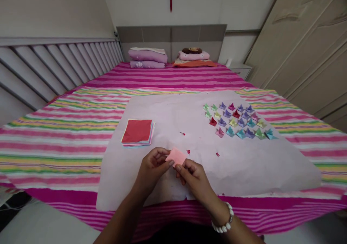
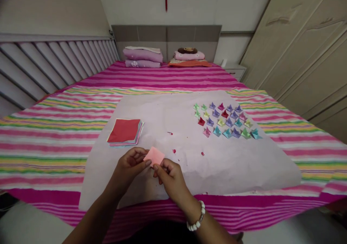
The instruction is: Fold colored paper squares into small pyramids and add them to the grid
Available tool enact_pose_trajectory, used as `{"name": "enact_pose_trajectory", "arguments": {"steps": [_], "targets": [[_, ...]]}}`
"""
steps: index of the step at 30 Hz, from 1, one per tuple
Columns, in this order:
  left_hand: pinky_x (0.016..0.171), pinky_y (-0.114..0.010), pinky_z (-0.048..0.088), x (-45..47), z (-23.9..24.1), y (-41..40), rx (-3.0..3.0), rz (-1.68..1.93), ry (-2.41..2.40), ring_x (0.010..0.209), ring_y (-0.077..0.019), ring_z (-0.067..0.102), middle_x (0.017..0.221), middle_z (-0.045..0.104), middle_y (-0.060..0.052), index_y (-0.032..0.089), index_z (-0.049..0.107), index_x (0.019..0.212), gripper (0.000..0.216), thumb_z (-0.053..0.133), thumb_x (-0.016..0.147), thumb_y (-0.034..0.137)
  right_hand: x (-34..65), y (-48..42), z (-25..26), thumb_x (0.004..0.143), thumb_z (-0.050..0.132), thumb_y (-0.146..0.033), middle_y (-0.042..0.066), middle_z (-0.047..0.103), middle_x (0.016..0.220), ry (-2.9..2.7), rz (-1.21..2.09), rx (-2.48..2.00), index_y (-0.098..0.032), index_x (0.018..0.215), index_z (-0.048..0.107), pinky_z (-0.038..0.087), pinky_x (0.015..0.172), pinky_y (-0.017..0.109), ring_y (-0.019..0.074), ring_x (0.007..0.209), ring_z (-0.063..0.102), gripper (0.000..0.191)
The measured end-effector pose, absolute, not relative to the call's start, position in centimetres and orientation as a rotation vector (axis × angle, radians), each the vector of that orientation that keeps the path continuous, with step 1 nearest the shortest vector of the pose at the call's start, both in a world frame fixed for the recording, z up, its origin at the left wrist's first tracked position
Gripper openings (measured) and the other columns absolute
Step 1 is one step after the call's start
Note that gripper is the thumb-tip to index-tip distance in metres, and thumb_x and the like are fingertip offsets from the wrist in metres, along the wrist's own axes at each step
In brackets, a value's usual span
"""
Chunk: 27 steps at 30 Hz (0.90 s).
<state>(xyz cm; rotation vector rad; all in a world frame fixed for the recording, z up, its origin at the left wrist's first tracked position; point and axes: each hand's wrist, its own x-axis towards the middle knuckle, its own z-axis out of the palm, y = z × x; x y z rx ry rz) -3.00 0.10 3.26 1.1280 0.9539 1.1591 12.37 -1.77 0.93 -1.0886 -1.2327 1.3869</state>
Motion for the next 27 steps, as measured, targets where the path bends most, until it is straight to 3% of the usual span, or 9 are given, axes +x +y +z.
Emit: {"name": "enact_pose_trajectory", "arguments": {"steps": [2, 7, 12, 19, 22, 25, 27], "targets": [[0.074, -0.027, 0.051, -3.0, 3.4, 0.3, 1.168, 1.159, 0.958, 0.084, -0.0162, 0.066, 0.092, 0.071, -0.003, 0.018, 0.061, 0.085, 0.017, 0.073, 0.073, 0.019, 12.4, -1.7, 1.0, 0.077, 0.065, -0.055, -0.002, 0.055, 0.053, -1.233, 1.391, -1.083, -0.018, 0.062, 0.056, 0.03, 0.045, 0.022, 0.009, 0.044, 0.042, 0.041], [0.077, -0.031, 0.053, -2.8, 3.8, 0.3, 1.273, 1.096, 1.014, 0.085, -0.0181, 0.067, 0.102, 0.072, -0.006, 0.021, 0.06, 0.115, 0.041, 0.07, 0.076, 0.022, 12.5, -1.7, 0.9, 0.077, 0.064, -0.056, -0.004, 0.05, 0.05, -1.25, 1.365, -1.095, -0.018, 0.061, 0.055, 0.029, 0.045, 0.022, 0.0088, 0.044, 0.041, 0.043], [0.087, -0.03, 0.05, -2.5, 3.3, 0.0, 1.442, 1.223, 1.094, 0.107, -0.0212, 0.061, 0.116, 0.067, -0.007, 0.02, 0.069, 0.102, 0.028, 0.069, 0.074, 0.018, 12.5, -1.8, 1.0, 0.077, 0.063, -0.057, -0.003, 0.05, 0.05, -1.272, 1.344, -1.117, -0.017, 0.061, 0.056, 0.031, 0.045, 0.022, 0.0092, 0.044, 0.042, 0.044], [0.067, -0.025, 0.051, -2.5, 3.5, -0.3, 1.256, 1.098, 1.03, 0.07, -0.0146, 0.064, 0.076, 0.072, -0.002, 0.016, 0.072, 0.093, 0.019, 0.069, 0.076, 0.024, 12.7, -1.8, 1.0, 0.079, 0.065, -0.05, -0.003, 0.054, 0.055, -1.229, 1.405, -1.023, -0.017, 0.065, 0.058, 0.033, 0.045, 0.021, 0.008, 0.045, 0.043, 0.037], [0.067, -0.024, 0.05, -2.5, 3.8, -0.4, 1.241, 1.13, 1.081, 0.07, -0.014, 0.063, 0.074, 0.072, -0.001, 0.016, 0.073, 0.087, 0.016, 0.071, 0.074, 0.024, 12.8, -1.7, 0.7, 0.077, 0.07, -0.043, -0.002, 0.058, 0.064, -1.167, 1.392, -0.948, -0.018, 0.088, 0.066, 0.037, 0.047, 0.022, 0.0082, 0.049, 0.045, 0.028], [0.072, -0.025, 0.05, -2.6, 4.1, -0.6, 1.257, 1.083, 1.028, 0.075, -0.0149, 0.063, 0.078, 0.071, -0.002, 0.017, 0.072, 0.088, 0.015, 0.07, 0.076, 0.026, 13.3, -1.4, 0.6, 0.074, 0.075, -0.035, -0.002, 0.061, 0.08, -1.117, 1.26, -0.902, -0.026, 0.118, 0.06, 0.043, 0.056, 0.024, 0.0089, 0.058, 0.049, 0.047], [0.074, -0.027, 0.049, -2.7, 4.1, -0.7, 1.313, 1.031, 1.005, 0.077, -0.0154, 0.062, 0.079, 0.069, -0.002, 0.017, 0.071, 0.087, 0.015, 0.067, 0.079, 0.028, 13.8, -1.2, 0.7, 0.075, 0.075, -0.031, 0.0, 0.062, 0.088, -1.185, 1.162, -0.909, -0.029, 0.121, 0.061, 0.046, 0.063, 0.026, 0.0106, 0.066, 0.053, 0.048]]}}
